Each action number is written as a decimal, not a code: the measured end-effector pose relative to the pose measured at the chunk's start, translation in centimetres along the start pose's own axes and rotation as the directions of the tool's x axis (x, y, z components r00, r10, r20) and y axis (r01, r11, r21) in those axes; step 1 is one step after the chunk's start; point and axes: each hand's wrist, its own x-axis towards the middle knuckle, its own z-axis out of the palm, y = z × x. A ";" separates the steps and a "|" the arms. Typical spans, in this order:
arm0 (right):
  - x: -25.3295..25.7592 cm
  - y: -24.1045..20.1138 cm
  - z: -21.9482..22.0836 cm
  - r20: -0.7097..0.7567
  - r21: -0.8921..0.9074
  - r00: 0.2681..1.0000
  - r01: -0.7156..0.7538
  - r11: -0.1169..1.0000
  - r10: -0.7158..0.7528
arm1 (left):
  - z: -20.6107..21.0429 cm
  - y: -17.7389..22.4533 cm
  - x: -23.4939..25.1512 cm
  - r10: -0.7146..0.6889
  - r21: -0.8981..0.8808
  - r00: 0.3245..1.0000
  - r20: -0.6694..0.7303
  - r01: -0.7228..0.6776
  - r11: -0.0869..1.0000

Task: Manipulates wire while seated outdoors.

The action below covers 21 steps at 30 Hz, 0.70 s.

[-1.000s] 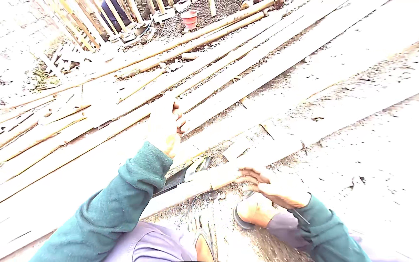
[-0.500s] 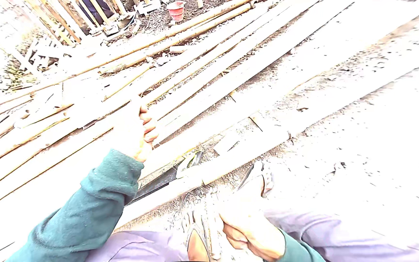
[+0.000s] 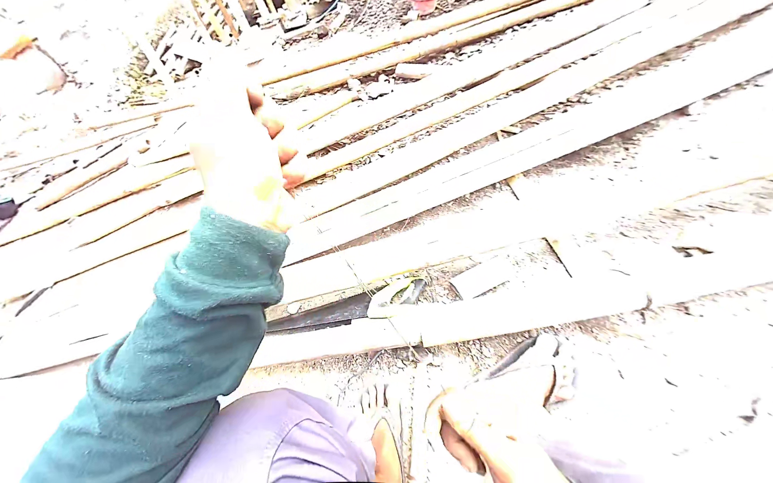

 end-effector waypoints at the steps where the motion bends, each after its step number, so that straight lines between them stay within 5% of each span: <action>1: 1.0 -0.7 -0.8 0.038 -0.085 0.999 0.025 0.996 -0.022 | -0.9 0.5 0.2 0.054 0.017 0.999 -0.002 -0.054 0.998; 5: 5.7 -0.4 -7.0 -0.020 -0.638 0.993 -0.099 0.763 0.112 | -10.8 1.8 4.7 0.422 0.212 0.903 0.086 -0.430 0.878; 9: 14.1 1.4 -10.8 -0.224 -0.802 0.969 -0.242 0.546 0.101 | -24.7 -0.6 7.1 0.610 0.421 0.736 0.293 -0.672 0.609; 15: 27.3 8.6 -8.4 -0.265 -0.913 0.925 -0.332 0.240 0.272 | -20.9 -5.5 -1.1 0.544 0.591 0.782 0.302 -0.602 0.537; 18: 28.3 11.8 -7.5 -0.301 -0.932 0.915 -0.342 0.122 0.270 | -20.4 -8.5 -3.0 0.476 0.570 0.820 0.318 -0.567 0.595; 21: 26.1 10.1 -6.2 -0.235 -0.966 0.946 -0.253 0.055 0.223 | -20.3 -11.2 -4.3 0.401 0.547 0.846 0.352 -0.533 0.645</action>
